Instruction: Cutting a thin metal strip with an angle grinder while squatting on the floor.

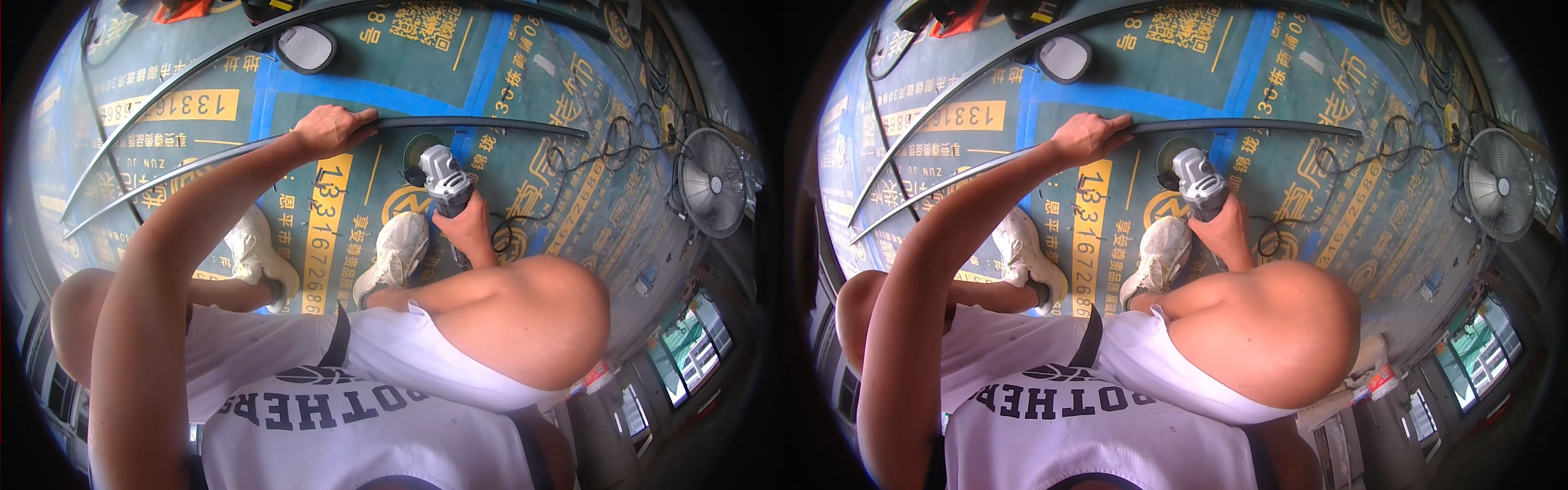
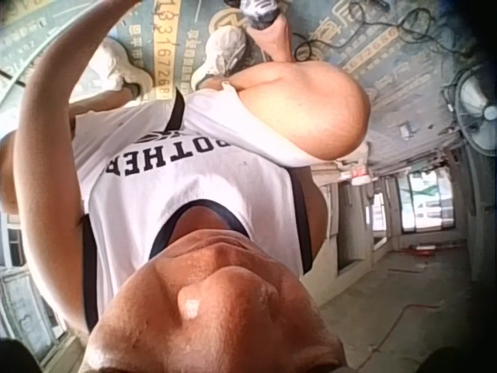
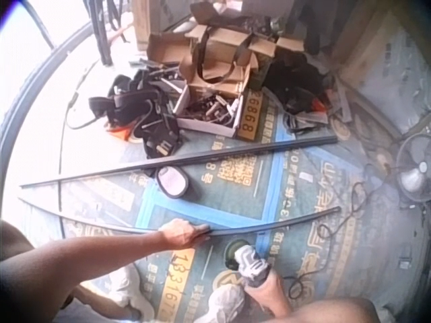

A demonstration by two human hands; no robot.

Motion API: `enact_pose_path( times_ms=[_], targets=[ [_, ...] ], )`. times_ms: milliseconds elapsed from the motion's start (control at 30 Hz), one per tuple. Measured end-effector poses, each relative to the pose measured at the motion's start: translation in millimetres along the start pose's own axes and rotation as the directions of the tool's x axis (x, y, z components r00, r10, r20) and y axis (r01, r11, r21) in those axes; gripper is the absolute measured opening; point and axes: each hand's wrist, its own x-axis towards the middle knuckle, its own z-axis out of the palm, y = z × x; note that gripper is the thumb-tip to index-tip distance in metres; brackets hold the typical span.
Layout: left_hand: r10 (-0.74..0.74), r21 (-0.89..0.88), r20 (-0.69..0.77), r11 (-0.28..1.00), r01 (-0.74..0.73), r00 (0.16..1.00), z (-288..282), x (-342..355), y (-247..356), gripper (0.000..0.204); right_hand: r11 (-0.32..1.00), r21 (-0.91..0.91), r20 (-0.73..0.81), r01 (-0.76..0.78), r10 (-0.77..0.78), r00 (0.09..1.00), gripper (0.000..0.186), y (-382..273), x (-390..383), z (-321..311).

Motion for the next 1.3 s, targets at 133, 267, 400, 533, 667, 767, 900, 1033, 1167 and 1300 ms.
enact_pose_path(
  times_ms=[133, 267, 400, 533, 667, 767, 900, 1033, 1167, 1300],
  targets=[
    [-0.002, 0.058, 0.047, 0.998, -0.001, 0.999, 1, 2, 4, 0.027, 0.828, 0.512, 0.418, -0.228, -0.008, 0.908, 0.043, 25, -5, -16],
    [-0.042, 0.113, 0.06, 0.993, 0.035, 0.997, 4, 1, 8, 0.026, 0.38, 0.728, 0.592, -0.57, 0.07, 0.803, 0.047, 22, -1, -25],
    [-0.059, 0.126, 0.091, 0.991, 0.047, 0.994, 5, 1, 9, 0.027, 0.321, 0.713, 0.629, -0.623, 0.1, 0.771, 0.056, 27, 6, -31],
    [-0.039, 0.087, 0.044, 0.996, 0.035, 0.998, 5, -2, 8, 0.029, 0.307, 0.71, 0.639, -0.634, 0.096, 0.763, 0.049, 24, 11, -32],
    [-0.041, 0.084, 0.033, 0.996, 0.038, 0.999, 6, -4, 8, 0.029, 0.343, 0.695, 0.649, -0.632, 0.079, 0.757, 0.054, 28, 16, -30],
    [-0.025, 0.08, 0.031, 0.997, 0.023, 0.999, 7, -2, 8, 0.028, 0.372, 0.693, 0.64, -0.618, 0.077, 0.764, 0.054, 32, 18, -31],
    [-0.014, 0.095, 0.027, 0.995, 0.011, 1.0, 8, -3, 6, 0.027, 0.372, 0.688, 0.642, -0.623, 0.09, 0.762, 0.054, 30, 23, -34],
    [-0.004, 0.085, 0.002, 0.996, 0.004, 1.0, 11, -4, 6, 0.027, 0.372, 0.692, 0.639, -0.618, 0.081, 0.765, 0.053, 25, 28, -35],
    [-0.007, 0.069, 0.02, 0.998, 0.006, 1.0, 9, -4, 7, 0.027, 0.388, 0.699, 0.63, -0.601, 0.064, 0.774, 0.053, 26, 28, -35],
    [-0.02, 0.068, 0.015, 0.997, 0.019, 1.0, 8, -4, 7, 0.026, 0.366, 0.688, 0.651, -0.627, 0.072, 0.756, 0.054, 20, 21, -38]
  ],
)
